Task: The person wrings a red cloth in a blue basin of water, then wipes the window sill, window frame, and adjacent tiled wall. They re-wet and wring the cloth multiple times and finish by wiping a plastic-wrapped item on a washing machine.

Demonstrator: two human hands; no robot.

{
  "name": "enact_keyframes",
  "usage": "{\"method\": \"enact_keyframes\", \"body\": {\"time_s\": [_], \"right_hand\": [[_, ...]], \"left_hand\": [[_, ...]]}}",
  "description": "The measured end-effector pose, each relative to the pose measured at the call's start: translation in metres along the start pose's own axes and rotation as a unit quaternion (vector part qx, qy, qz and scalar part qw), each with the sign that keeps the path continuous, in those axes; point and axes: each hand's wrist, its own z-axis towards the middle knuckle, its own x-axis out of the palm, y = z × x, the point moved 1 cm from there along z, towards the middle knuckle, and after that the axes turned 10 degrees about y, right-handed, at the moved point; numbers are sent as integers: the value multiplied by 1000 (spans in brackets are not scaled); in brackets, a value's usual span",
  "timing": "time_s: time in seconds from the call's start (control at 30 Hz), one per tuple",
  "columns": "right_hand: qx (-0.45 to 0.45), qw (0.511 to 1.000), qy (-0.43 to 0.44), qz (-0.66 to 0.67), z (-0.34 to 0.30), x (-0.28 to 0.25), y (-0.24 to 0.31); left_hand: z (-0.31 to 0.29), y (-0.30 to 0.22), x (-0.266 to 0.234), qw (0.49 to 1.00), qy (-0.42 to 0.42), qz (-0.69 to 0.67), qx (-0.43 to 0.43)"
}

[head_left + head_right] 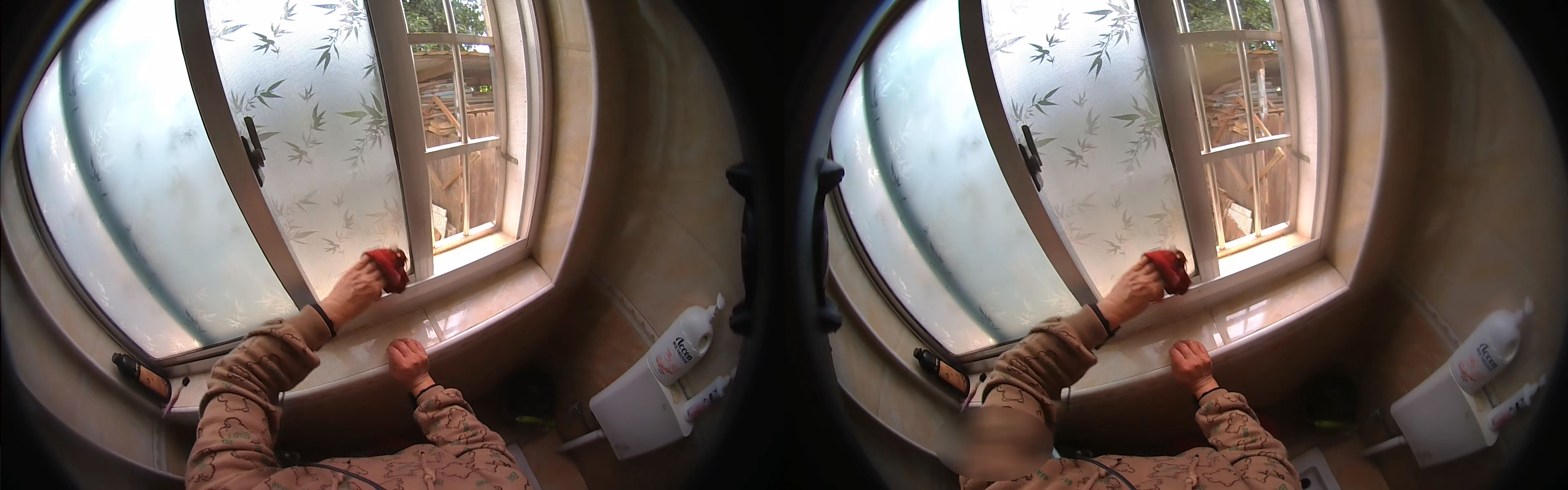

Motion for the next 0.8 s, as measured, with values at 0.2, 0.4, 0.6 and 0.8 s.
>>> {"method": "enact_keyframes", "body": {"time_s": [0.2,0.4,0.6,0.8], "right_hand": [[-7,1000,-10,11,1,-2,1],[-5,1000,-16,10,1,-1,2],[-9,1000,-30,-2,1,-1,-1],[-10,999,-32,-28,2,-1,0]], "left_hand": [[40,97,-119,972,-166,94,-139],[53,136,-177,904,-285,192,-254],[-16,17,-44,992,-54,-22,-115],[-33,6,-26,996,-51,-51,-61]]}}
